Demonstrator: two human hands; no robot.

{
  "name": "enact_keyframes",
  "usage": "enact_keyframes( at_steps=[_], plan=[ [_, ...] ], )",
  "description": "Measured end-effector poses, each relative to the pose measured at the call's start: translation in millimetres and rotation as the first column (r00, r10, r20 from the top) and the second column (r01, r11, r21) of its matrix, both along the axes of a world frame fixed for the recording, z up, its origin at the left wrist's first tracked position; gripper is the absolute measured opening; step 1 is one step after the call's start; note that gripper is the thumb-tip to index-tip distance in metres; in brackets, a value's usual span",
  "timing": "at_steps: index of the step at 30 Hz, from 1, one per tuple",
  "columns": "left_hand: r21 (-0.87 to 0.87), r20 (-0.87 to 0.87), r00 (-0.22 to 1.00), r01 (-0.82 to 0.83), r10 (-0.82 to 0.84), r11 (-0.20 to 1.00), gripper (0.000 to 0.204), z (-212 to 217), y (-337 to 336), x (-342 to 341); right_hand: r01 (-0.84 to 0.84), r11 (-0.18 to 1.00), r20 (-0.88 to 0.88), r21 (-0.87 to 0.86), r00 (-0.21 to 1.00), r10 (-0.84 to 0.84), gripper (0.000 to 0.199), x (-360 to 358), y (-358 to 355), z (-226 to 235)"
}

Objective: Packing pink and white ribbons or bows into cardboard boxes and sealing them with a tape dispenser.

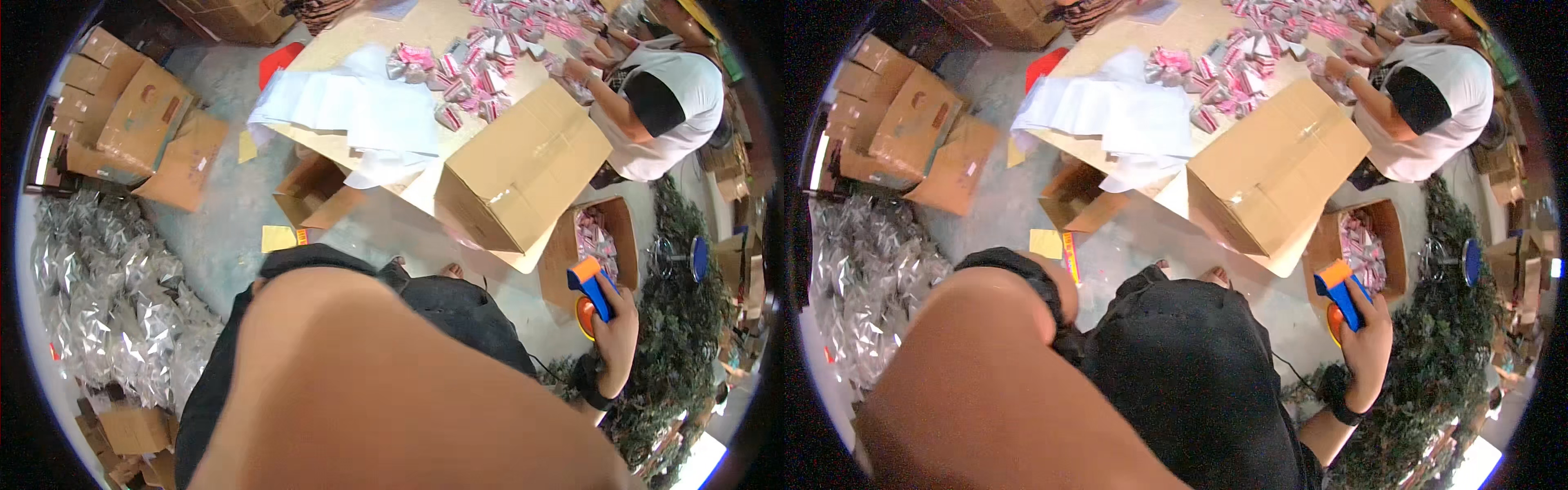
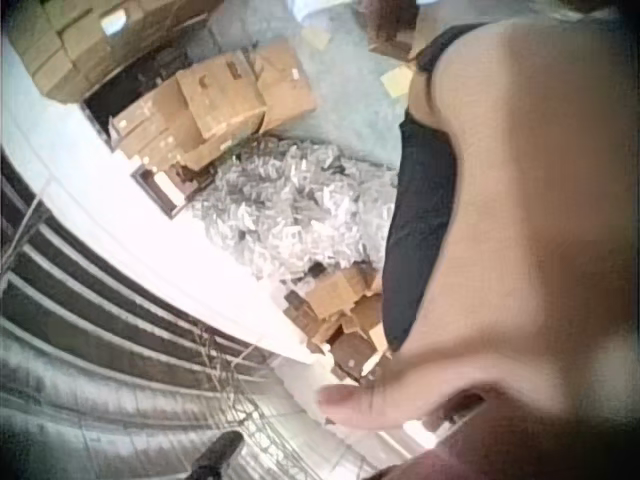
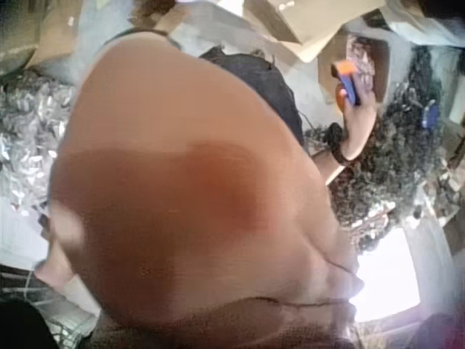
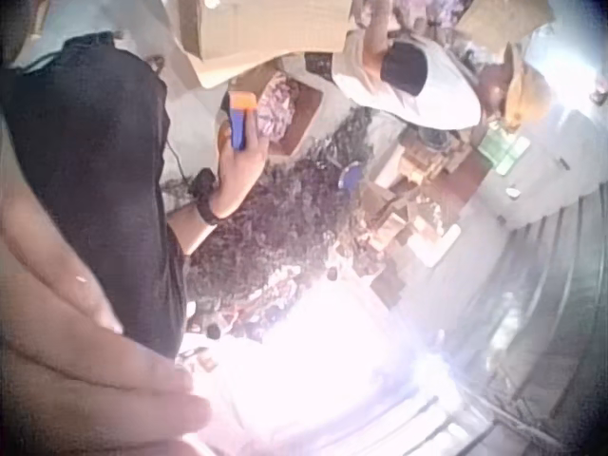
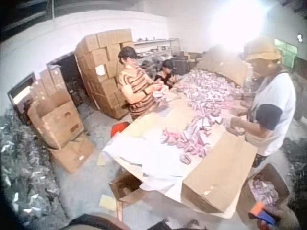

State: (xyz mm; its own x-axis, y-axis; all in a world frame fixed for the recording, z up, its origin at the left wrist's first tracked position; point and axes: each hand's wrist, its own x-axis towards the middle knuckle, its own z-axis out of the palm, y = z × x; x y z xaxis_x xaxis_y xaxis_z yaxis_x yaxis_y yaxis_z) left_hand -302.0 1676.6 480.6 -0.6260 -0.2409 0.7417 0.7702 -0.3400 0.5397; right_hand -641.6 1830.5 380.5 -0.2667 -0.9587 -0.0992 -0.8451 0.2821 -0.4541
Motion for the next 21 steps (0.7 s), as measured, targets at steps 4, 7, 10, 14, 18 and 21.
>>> enact_keyframes(
  at_steps=[4,7,10,14,18,21],
  plan=[
    [0.053,-0.034,0.997,0.068,-0.066,0.996,0.104,-6.1,-0.4,52.0,0.009,1.0,-0.06,0.018,0.998,-0.008,0.063,8.3,-3.1,2.0],
    [0.071,-0.048,0.996,0.083,-0.079,0.994,0.103,-9.0,13.3,66.3,0.023,0.999,-0.059,0.046,0.998,-0.02,0.063,14.9,-7.4,6.7],
    [0.057,-0.034,0.999,0.003,-0.002,0.998,0.102,-5.2,12.5,31.0,-0.039,0.998,-0.01,-0.04,0.999,0.039,0.065,15.2,-10.1,3.7],
    [0.038,0.019,0.996,-0.083,0.082,0.996,0.102,-6.4,-21.1,-19.2,-0.08,0.997,-0.044,0.008,0.996,0.08,0.068,3.6,-2.3,4.2],
    [0.057,0.051,0.991,-0.127,0.124,0.99,0.101,-10.6,-10.9,-17.7,-0.024,0.998,0.015,0.054,1.0,0.023,0.059,-0.4,-3.8,-1.2],
    [0.092,0.036,0.996,-0.086,0.083,0.992,0.1,-11.7,-22.1,-2.9,-0.023,0.999,-0.093,0.035,0.995,0.026,0.061,4.0,-5.1,-0.4]
  ],
)
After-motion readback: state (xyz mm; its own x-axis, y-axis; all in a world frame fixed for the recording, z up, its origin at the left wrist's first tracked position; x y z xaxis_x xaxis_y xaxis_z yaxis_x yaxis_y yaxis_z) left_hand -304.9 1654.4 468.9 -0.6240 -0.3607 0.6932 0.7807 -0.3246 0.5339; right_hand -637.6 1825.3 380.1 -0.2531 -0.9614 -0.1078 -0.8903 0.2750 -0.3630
